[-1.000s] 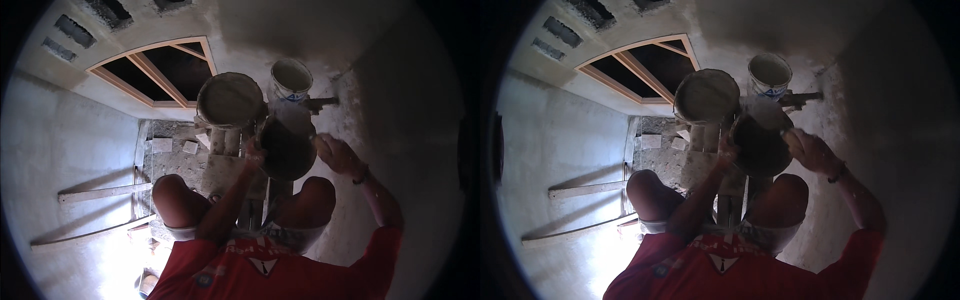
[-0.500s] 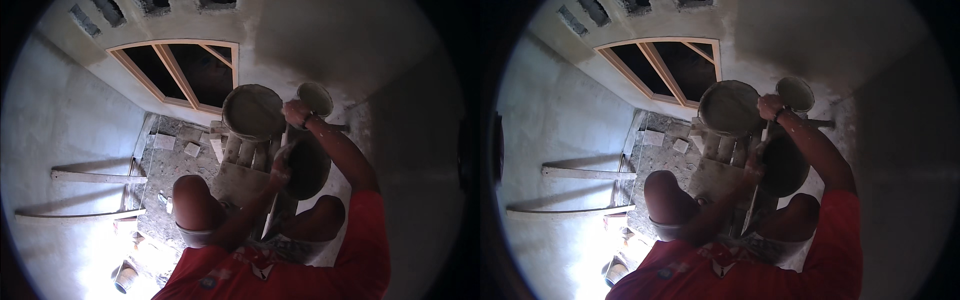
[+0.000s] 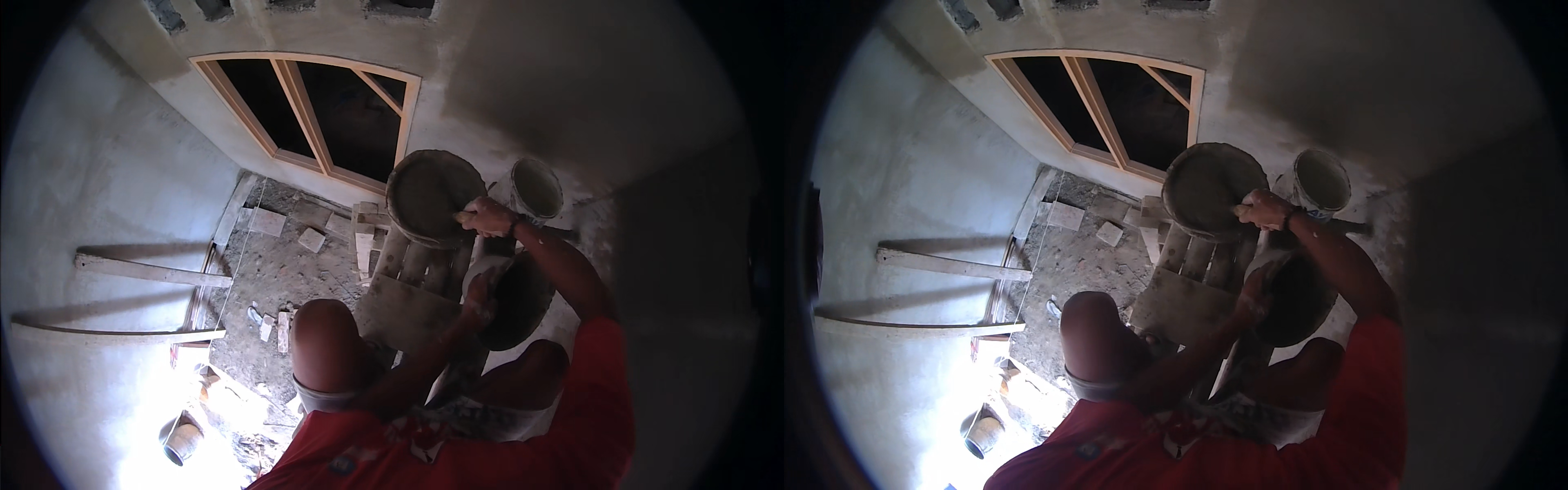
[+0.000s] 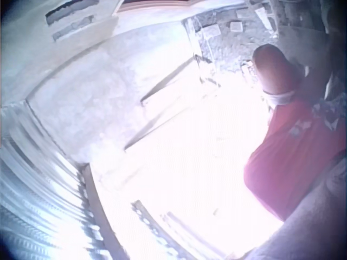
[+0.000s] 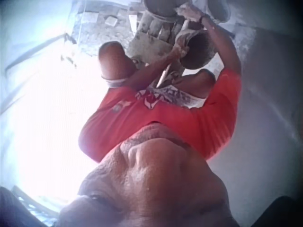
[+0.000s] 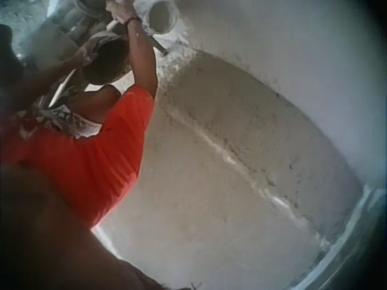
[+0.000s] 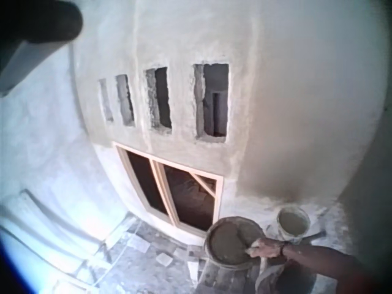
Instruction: The person uses a wooden straight edge to level wet plaster on a wall by sliding it across the surface, and then uses a trowel to mix material inside a bucket.
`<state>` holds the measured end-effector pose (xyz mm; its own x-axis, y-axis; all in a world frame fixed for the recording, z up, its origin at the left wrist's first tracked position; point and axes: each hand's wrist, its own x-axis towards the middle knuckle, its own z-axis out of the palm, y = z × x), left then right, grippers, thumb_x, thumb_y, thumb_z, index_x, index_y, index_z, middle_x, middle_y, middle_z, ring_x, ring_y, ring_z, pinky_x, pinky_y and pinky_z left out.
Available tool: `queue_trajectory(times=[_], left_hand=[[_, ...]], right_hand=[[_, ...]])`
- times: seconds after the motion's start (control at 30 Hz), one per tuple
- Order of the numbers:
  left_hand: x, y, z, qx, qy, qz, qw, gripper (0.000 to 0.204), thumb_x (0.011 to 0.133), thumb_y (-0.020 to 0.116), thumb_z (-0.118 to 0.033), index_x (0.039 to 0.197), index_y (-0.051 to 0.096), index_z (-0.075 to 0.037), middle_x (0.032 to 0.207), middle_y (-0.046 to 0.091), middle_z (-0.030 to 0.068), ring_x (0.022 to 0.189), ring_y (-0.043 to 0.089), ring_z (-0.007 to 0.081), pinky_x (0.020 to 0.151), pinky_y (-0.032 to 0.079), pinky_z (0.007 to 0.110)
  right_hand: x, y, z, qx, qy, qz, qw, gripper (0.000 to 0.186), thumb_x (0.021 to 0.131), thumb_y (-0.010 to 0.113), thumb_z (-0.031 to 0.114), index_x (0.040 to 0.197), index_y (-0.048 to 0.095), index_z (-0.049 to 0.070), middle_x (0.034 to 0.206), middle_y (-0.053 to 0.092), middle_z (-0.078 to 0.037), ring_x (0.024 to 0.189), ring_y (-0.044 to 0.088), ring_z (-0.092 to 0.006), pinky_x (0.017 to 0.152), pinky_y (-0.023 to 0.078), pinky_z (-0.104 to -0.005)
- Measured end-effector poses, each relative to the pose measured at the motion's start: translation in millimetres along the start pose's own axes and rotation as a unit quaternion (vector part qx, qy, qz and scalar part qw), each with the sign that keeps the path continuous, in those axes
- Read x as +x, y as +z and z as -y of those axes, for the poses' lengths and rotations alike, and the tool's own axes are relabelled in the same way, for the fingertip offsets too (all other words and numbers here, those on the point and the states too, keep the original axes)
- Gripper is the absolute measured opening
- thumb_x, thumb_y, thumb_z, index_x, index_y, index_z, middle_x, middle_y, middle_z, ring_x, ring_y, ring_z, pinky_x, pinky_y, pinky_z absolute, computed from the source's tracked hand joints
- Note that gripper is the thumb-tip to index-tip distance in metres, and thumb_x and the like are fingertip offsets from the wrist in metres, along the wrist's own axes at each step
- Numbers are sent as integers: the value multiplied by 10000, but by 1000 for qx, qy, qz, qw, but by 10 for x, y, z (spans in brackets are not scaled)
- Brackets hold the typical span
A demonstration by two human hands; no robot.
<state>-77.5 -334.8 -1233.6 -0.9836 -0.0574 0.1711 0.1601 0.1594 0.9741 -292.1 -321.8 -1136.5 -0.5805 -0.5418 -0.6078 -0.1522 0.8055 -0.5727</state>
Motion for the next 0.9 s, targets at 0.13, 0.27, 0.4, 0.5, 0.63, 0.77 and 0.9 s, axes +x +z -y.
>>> queue_trajectory(times=[0.13, 0.27, 0.4, 0.5, 0.63, 0.77, 0.9], left_hand=[[-1, -72, -32, -24, -9, -24, 999, 745, 644, 555, -36, 1333, 274, -21, 1284, 374, 218, 1191, 339, 414, 1011, 285, 450], [24, -75, -44, -1, -4, -44, 999, 747, 642, 559, -42, 1332, 273, -20, 1277, 378, 222, 1191, 344, 407, 1009, 290, 446], [35, -100, -80, 12, -50, -32, 998, 704, 668, 562, -77, 1315, 295, -10, 1255, 408, 235, 1183, 378, 393, 994, 318, 428], [65, -117, -41, 0, -57, -40, 998, 688, 669, 563, -93, 1303, 310, -7, 1237, 430, 244, 1170, 401, 394, 988, 332, 422], [65, -123, 2, -12, -94, -33, 995, 691, 656, 564, -91, 1293, 314, 3, 1225, 441, 249, 1163, 408, 403, 989, 329, 430], [87, -140, -37, -4, -67, -29, 997, 688, 656, 561, -92, 1289, 313, 11, 1220, 441, 259, 1170, 402, 404, 991, 328, 429], [84, -116, -64, 2, -82, -18, 996, 693, 657, 563, -101, 1291, 308, 14, 1219, 441, 264, 1172, 400, 404, 991, 331, 426]], right_hand=[[64, 112, -46, 90, 7, 16, 996, 206, 804, 603, 186, 853, 590, -13, 544, 514, -36, 441, 506, -110, 398, 402, -274], [53, 122, -65, 157, 16, 28, 987, 207, 823, 592, 178, 892, 581, -16, 571, 511, -29, 452, 501, -95, 393, 405, -258], [-52, 103, -31, 171, 19, 18, 985, 231, 836, 581, 197, 939, 579, -10, 590, 517, -25, 449, 493, -87, 392, 405, -249], [-119, 53, -89, 161, 1, 20, 987, 278, 839, 584, 209, 1020, 579, -2, 619, 529, -23, 449, 487, -83, 396, 408, -244], [-186, 48, -119, 153, -21, -5, 988, 326, 847, 580, 217, 1091, 568, 1, 626, 531, -22, 449, 484, -76, 398, 405, -240], [-242, -1, -144, 150, -19, -21, 988, 350, 841, 586, 216, 1119, 563, 5, 635, 540, -20, 458, 488, -74, 405, 405, -238], [-274, -31, -198, 181, -64, -28, 981, 367, 833, 589, 215, 1129, 557, 3, 634, 550, -19, 468, 492, -72, 418, 407, -232]])
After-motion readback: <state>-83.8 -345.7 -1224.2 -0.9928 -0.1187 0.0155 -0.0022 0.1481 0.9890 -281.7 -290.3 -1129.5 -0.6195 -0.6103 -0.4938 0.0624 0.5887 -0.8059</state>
